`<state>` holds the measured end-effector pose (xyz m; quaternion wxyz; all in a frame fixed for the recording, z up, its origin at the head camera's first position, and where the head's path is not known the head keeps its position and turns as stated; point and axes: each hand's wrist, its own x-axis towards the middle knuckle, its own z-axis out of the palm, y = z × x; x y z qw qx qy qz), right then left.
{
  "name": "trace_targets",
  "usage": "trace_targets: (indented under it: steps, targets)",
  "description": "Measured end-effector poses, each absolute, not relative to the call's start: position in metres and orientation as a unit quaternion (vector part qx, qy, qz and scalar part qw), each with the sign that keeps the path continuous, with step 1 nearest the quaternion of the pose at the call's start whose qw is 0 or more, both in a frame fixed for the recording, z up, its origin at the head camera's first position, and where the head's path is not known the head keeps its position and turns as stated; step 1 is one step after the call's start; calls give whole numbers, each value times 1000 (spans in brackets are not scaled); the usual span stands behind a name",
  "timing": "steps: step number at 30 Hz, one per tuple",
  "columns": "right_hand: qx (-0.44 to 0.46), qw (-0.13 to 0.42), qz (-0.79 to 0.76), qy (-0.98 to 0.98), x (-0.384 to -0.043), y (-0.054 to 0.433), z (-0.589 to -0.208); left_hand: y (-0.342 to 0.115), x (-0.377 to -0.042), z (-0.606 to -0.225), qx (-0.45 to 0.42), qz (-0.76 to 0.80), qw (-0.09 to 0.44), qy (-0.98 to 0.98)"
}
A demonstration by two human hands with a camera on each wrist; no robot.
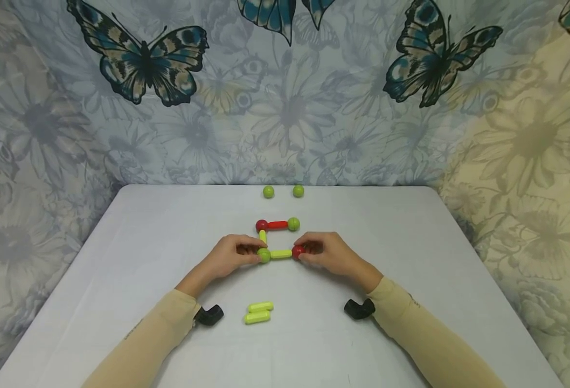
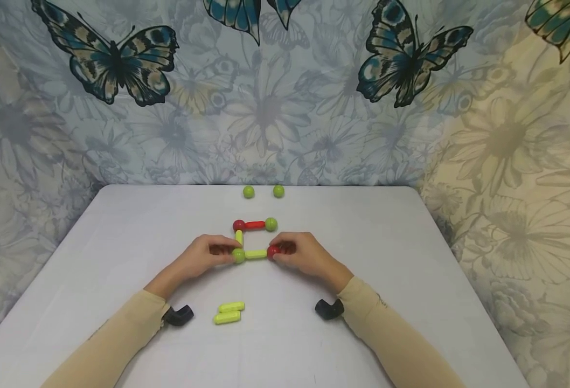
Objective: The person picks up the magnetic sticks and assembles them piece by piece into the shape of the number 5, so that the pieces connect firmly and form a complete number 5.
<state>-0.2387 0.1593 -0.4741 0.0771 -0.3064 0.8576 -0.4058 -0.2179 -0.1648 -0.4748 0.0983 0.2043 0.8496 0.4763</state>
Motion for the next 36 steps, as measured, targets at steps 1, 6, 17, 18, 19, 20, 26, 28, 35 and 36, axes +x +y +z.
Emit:
trace_targets:
  steps: [1,6,17,18,19,20,26,28,35,36]
  targets:
    - [-304,76,-406,858,-238,159,-474,-165,-218,-475,204,477,97,850]
    - [-292,77,-411,860,-236,158,-473,-165,-218,-476,203,476,96,850]
    - [-281,115,-464,832,-245,168,-481,-164,-219,-478,205,475,96,850]
    - [-282,117,-469,829,-245,168,-481,-164,-220,-478,208,476,97,849]
    - [-284,119,-474,825,-245,168,-482,-166,-219,-477,211,476,98,848]
    - [-287,120,-478,822,-245,168,-482,-167,-219,-476,211,476,98,848]
    - [-295,131,-488,811,-244,165,-483,-185,-210,-451,207,489,97,842]
    - [-294,133,-488,811,-243,164,-483,-189,-206,-442,227,488,115,835]
    - [-288,126,-489,813,-244,167,-482,-181,-195,-434,334,436,257,795]
    - [-288,125,-489,814,-244,167,-483,-178,-193,-435,347,425,268,792]
